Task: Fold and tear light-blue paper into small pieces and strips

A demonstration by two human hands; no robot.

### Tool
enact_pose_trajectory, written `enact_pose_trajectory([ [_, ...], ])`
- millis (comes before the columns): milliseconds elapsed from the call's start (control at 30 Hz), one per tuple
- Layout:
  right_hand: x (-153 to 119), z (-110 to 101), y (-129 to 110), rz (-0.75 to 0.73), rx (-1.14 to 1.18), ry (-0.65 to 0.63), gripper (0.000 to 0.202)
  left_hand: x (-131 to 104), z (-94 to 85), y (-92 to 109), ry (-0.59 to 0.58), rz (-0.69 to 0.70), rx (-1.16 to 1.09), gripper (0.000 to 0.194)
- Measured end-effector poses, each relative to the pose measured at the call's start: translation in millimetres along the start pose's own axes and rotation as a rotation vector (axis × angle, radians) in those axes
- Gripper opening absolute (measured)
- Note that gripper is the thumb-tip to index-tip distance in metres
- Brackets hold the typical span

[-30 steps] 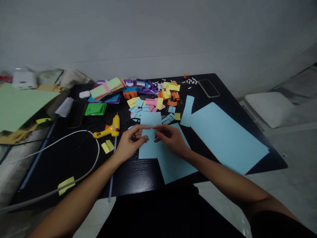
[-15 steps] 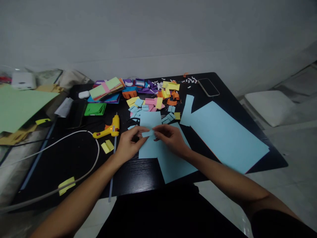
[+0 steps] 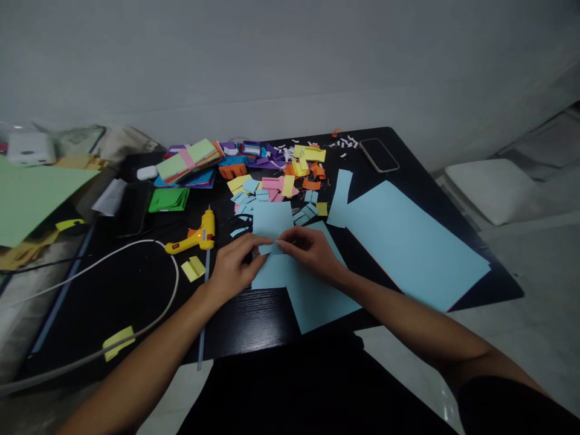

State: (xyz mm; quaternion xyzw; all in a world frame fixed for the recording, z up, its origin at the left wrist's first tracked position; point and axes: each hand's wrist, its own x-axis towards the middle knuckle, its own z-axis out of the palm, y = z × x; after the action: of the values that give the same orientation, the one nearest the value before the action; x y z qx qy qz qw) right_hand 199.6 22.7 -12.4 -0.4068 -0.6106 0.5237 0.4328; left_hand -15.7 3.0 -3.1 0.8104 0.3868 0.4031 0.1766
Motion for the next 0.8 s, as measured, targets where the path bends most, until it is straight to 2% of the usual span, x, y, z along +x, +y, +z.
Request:
enact_pose_trajectory([
  [367, 0.0, -0.3, -1.4, -0.016, -0.043, 0.005, 0.014, 3.3, -0.4, 6.5, 0.001, 0.052, -0.023, 0.025],
  [667, -0.3, 4.6, 3.3, 0.082, 0.119, -0.022, 0.026, 4.4, 2.0, 3.8, -0.003, 0.07, -0.01, 0.023],
  [800, -0.8, 5.2, 2.7, 0.069, 0.124, -0.032, 0.027, 3.5, 2.9, 2.0, -0.011, 0.046, 0.009, 0.021],
])
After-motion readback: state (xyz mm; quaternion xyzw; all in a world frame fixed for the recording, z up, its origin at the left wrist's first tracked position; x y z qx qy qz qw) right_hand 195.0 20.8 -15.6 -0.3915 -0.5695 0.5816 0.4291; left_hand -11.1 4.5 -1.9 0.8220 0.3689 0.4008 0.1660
